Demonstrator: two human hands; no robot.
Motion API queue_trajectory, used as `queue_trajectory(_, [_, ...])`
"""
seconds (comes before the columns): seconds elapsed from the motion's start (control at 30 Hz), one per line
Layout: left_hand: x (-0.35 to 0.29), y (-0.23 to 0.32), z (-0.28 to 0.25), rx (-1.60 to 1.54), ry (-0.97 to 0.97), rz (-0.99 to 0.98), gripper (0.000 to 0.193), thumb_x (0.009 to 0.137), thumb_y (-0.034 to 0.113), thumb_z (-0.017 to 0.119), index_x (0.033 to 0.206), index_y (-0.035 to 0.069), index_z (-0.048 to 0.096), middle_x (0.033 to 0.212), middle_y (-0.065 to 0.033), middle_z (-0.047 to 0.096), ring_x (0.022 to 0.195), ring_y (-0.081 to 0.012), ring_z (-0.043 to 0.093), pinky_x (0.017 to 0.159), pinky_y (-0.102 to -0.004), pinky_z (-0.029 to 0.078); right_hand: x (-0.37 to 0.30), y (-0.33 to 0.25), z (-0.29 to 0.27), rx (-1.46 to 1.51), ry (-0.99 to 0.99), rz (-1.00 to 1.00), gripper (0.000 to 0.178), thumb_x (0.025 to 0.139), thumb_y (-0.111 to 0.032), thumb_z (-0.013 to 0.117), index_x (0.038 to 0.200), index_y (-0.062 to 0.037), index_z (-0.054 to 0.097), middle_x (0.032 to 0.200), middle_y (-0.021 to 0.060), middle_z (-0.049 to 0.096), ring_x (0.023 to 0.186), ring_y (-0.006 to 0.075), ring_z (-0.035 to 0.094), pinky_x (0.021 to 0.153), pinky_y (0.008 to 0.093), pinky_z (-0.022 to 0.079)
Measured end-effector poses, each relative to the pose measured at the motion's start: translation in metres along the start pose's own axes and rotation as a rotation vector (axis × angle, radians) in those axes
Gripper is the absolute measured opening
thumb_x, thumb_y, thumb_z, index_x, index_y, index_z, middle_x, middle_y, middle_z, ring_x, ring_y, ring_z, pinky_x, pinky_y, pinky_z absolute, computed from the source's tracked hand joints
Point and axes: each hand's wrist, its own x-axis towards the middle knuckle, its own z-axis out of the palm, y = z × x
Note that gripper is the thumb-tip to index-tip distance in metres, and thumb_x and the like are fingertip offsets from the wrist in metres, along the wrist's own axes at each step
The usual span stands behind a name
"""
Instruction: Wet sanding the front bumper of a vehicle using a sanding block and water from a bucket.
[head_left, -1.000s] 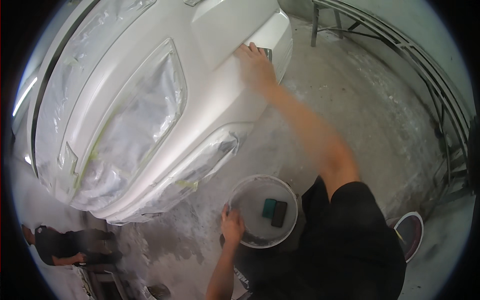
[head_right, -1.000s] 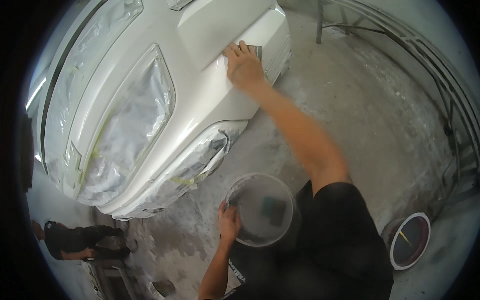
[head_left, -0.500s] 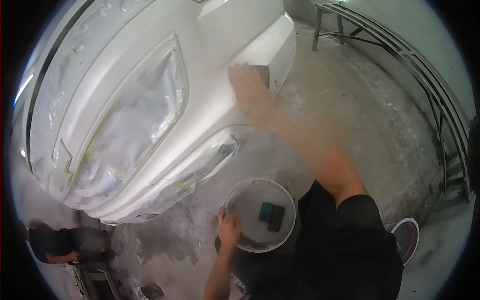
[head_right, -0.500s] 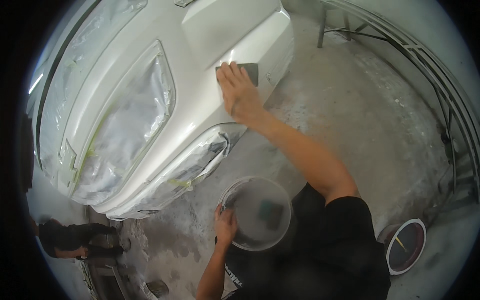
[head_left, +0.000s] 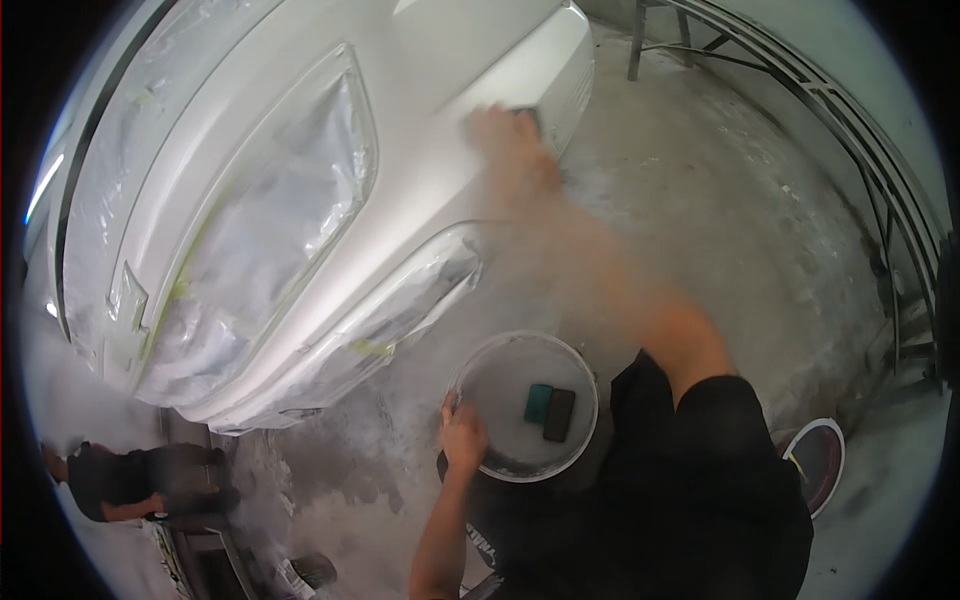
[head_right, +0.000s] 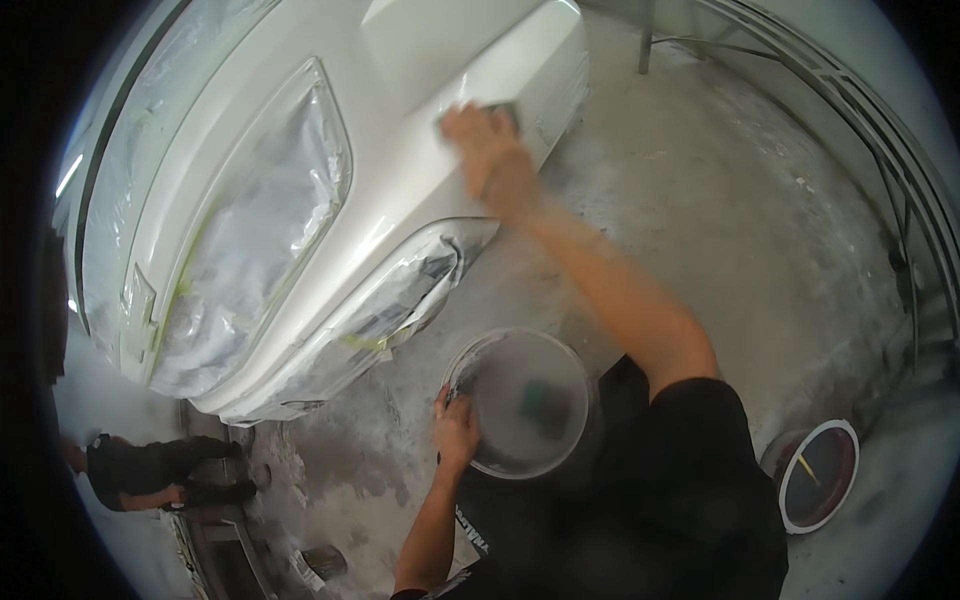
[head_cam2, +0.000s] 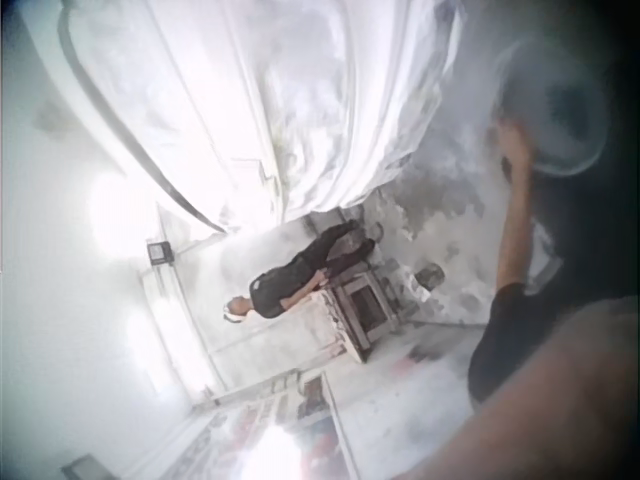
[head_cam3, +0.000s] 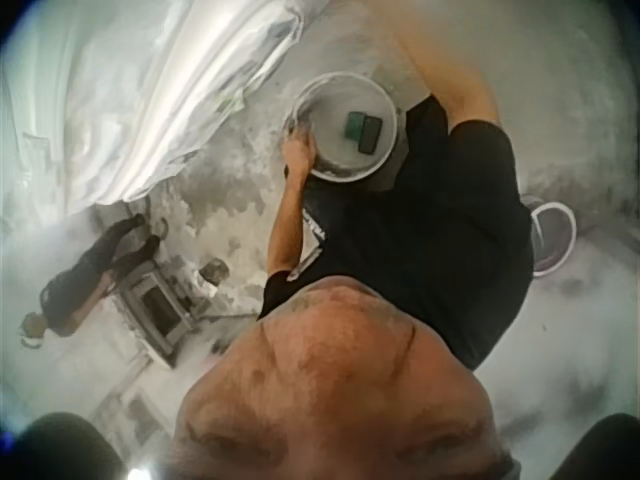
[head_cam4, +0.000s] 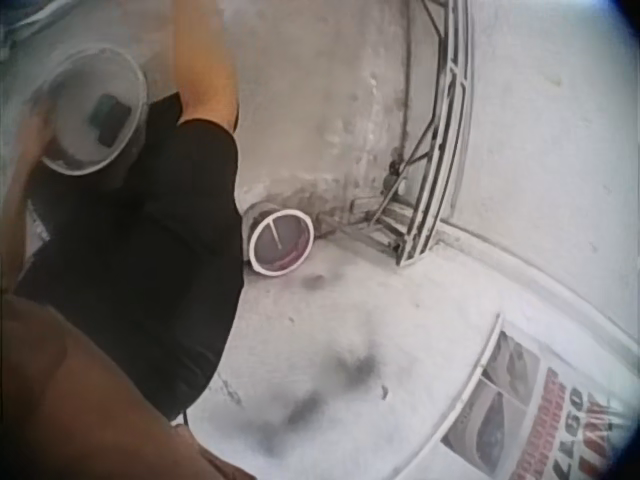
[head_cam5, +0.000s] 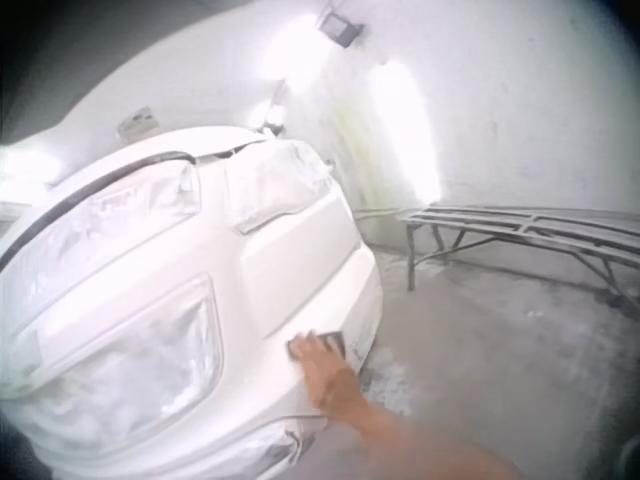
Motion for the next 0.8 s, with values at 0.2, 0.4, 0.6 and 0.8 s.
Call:
queue_trajectory(0.2, [-0.002, 0.0, -0.003, -0.035, -0.017, 0.013, 0.025, 0.087, 0.006, 0.073, 0.112, 0.007, 0.075, 0.126, -0.0115, 0.074, 0.148, -0.0401, 0.052, 0.104, -0.0598, 0.054, 0.001, -0.019, 0.029, -0.122, 0.026, 0.332, 0.058, 0.1, -0.009, 0.054, 0.156, 0.0044, 0.051, 0.161, 0.0239, 0.054, 0.15, 0.0441, 0.049, 0.123, 0.0606, 0.038])
queue_trajectory(0.4, [0.001, 0.002, -0.002, -0.025, -0.038, -0.013, 0.022, 0.087, 0.007, 0.074, 0.109, 0.006, 0.075, 0.121, -0.0112, 0.074, 0.15, -0.0389, 0.05, 0.103, -0.0598, 0.053, 0.024, -0.011, -0.005, -0.079, -0.116, -0.044, 0.054, 0.095, -0.011, 0.057, 0.147, 0.0037, 0.06, 0.157, 0.0281, 0.056, 0.149, 0.0443, 0.048, 0.124, 0.0557, 0.036])
queue_trajectory(0.6, [-0.004, -0.003, -0.012, 0.056, -0.069, -0.054, 0.019, 0.088, 0.008, 0.073, 0.107, 0.006, 0.075, 0.12, -0.0131, 0.074, 0.151, -0.0397, 0.048, 0.102, -0.0599, 0.054, 0.008, -0.137, -0.001, 0.054, -0.263, 0.208, 0.055, 0.096, -0.01, 0.054, 0.148, 0.007, 0.057, 0.155, 0.0267, 0.058, 0.149, 0.0441, 0.05, 0.127, 0.0577, 0.033])
queue_trajectory(0.8, [-0.001, 0.016, -0.009, 0.121, -0.106, 0.019, 0.018, 0.09, 0.01, 0.074, 0.108, 0.006, 0.075, 0.123, -0.0134, 0.074, 0.153, -0.0384, 0.046, 0.103, -0.0595, 0.053, 0.0, -0.079, -0.005, 0.093, -0.048, 0.069, 0.056, 0.099, -0.01, 0.056, 0.153, 0.0034, 0.055, 0.161, 0.0244, 0.054, 0.154, 0.045, 0.046, 0.129, 0.062, 0.03])
